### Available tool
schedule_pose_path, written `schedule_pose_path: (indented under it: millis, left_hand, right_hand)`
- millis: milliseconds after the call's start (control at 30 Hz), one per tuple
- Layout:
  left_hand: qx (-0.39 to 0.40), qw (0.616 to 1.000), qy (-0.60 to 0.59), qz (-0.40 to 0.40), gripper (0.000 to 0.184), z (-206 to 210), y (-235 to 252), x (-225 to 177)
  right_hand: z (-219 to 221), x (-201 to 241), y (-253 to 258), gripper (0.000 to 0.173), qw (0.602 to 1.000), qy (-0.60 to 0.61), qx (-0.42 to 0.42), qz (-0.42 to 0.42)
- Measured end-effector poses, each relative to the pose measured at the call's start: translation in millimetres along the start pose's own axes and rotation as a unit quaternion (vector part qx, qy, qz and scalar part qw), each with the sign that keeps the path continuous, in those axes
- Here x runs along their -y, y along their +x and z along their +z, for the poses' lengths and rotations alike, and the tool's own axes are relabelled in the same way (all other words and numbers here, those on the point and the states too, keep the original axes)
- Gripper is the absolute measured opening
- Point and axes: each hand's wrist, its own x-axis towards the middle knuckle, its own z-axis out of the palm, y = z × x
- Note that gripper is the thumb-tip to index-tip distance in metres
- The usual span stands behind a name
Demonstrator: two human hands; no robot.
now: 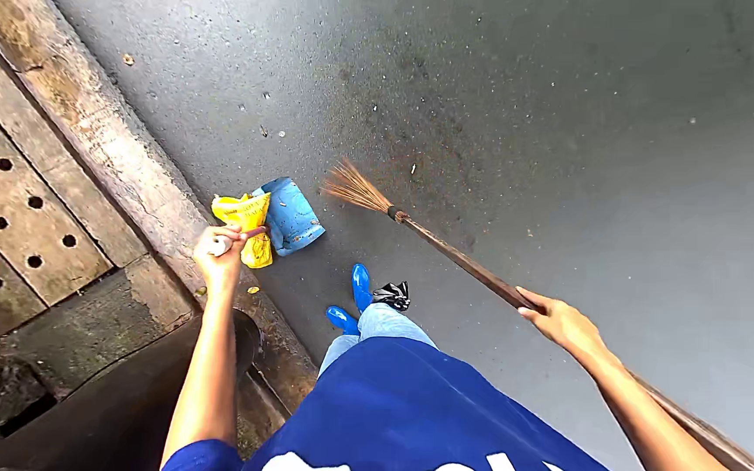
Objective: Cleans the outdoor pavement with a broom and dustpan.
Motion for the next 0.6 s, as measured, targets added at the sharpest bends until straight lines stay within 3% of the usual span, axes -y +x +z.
schedule_pose_path:
  millis: [100,200,300,367,500,600]
  left_hand:
    - [0.0,1.0,0.0,-0.022,0.018,15,21,-4]
    - [-0.012,0.999,0.013,-0.038,0.013,25,33,-9]
    - [-0.043,0.998,0.005,-0.04,0.013,31,44,-6]
    - [-0.073,0.996,-0.008,-0.046,0.016,6,59,-2]
    - [-0.169,0.977,-0.039,-0.125,0.023,-66,95,-11]
    - [-0.257,0.946,-0.05,-0.191,0.024,-117,114,-23]
  right_hand:
    - [-5,3,-10,0.05,0.998,0.01,-0.047,0.037]
    - [19,41,25,0.051,0.994,0.003,-0.062,0.085]
    - [43,69,62,0.05,1.0,-0.005,0.004,0.013]
    - [39,78,76,0.048,0.996,0.03,0.054,-0.06]
    - [-39,111,88,0.049,0.986,0.077,0.067,-0.129]
    - [-98,165,117,0.049,0.98,0.027,-0.01,-0.195]
